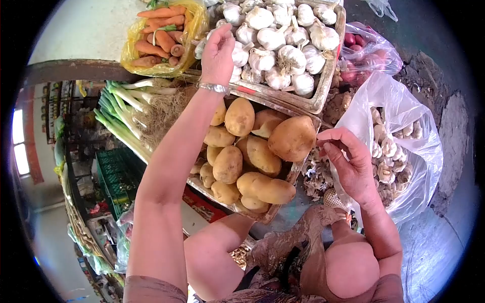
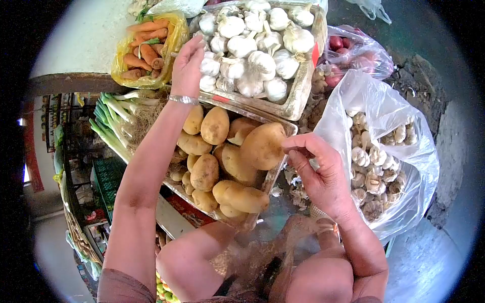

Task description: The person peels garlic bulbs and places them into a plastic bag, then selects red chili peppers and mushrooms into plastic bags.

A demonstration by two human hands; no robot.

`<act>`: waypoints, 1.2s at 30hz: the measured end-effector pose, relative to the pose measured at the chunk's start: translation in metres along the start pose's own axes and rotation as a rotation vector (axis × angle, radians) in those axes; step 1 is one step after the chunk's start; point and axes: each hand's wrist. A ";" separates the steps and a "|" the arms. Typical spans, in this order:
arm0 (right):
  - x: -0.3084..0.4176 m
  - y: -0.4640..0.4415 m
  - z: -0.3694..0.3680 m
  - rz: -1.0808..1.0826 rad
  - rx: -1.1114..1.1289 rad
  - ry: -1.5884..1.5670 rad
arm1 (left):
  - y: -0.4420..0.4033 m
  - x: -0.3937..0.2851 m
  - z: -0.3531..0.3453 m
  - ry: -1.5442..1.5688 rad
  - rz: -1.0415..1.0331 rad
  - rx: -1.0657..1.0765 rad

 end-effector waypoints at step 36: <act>0.068 0.220 0.104 0.035 0.045 1.135 | 0.473 -0.147 0.183 -0.595 -0.025 0.036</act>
Point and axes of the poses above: each hand's wrist, its own y-axis away from the middle knuckle, its own z-axis out of the back of the hand, x = y × z, and after that the axes turned 1 degree about -y, right-handed
